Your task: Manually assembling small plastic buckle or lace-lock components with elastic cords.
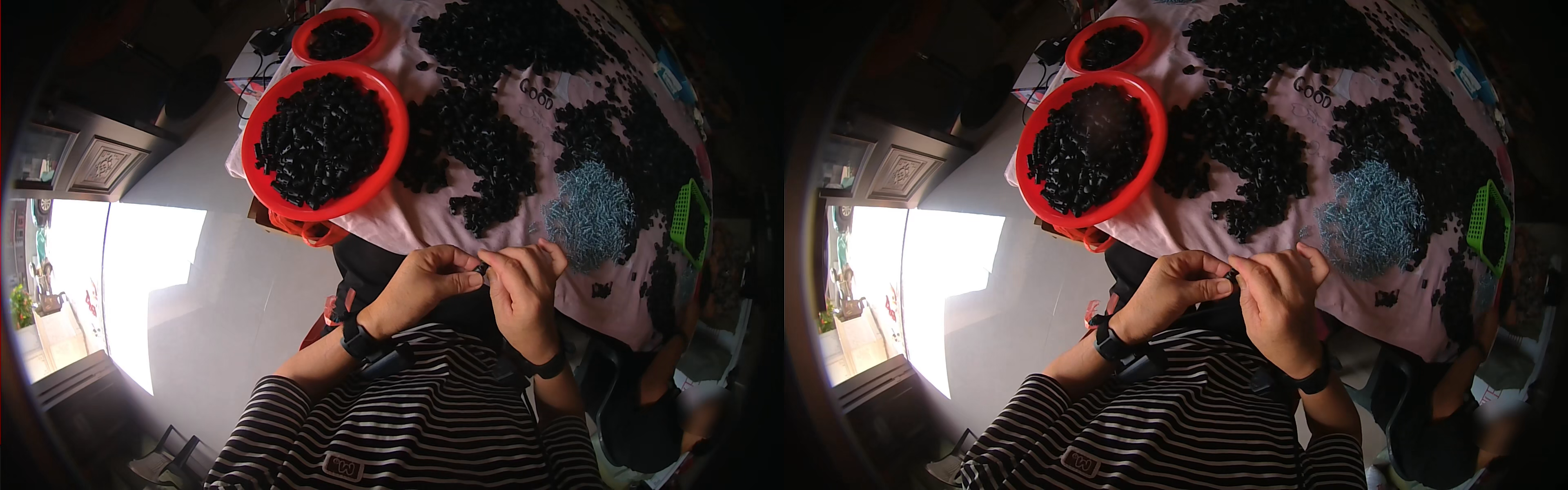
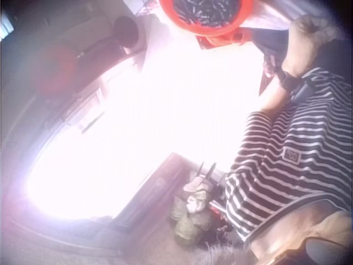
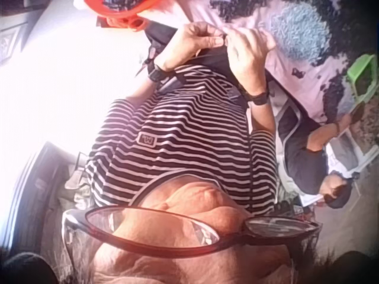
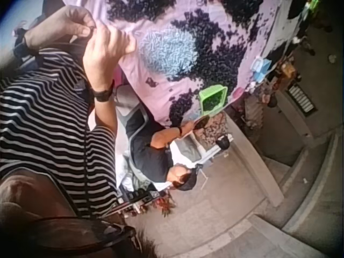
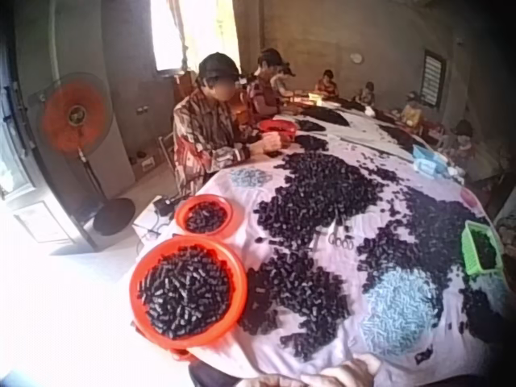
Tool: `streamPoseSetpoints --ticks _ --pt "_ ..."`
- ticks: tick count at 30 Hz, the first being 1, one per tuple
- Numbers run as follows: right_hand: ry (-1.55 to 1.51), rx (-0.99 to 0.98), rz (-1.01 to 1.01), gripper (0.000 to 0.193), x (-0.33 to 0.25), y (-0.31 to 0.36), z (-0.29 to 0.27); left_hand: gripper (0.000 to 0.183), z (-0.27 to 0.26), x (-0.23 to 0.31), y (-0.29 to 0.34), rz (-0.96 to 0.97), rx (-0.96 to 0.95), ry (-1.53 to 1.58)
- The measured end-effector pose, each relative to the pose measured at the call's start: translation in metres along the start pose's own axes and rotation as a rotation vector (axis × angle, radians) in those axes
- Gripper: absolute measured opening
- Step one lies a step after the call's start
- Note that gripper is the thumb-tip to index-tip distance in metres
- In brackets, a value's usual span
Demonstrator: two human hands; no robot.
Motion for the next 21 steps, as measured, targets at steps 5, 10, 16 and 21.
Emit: streamPoseSetpoints --ticks 5,10,16,21 --pt "-0.043 -0.125 0.038 0.045 -0.014 -0.006 -0.013 0.022 -0.001 0.001 0.0 -0.035 -0.02 0.111" --pt "0.083 -0.093 0.019 0.049 -0.01 0.001 -0.006 0.022 0.001 0.0 -0.003 -0.048 -0.063 0.2" --pt "0.094 0.007 -0.046 0.048 -0.01 0.005 0.003 0.023 0.001 0.004 -0.004 -0.014 -0.083 0.18" --pt "0.157 0.017 -0.056 0.043 -0.012 0.005 0.005 0.022 0.0 0.002 -0.004 -0.002 -0.076 0.167"
Point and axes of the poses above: each hand's wrist, its own y-axis away from the middle knuckle, its own z-axis out of the palm, x = y × z, the point moved 1 cm from there along -y, towards the middle knuckle, and after that the axes turned 4 degrees about -y, right-handed, at the moved point
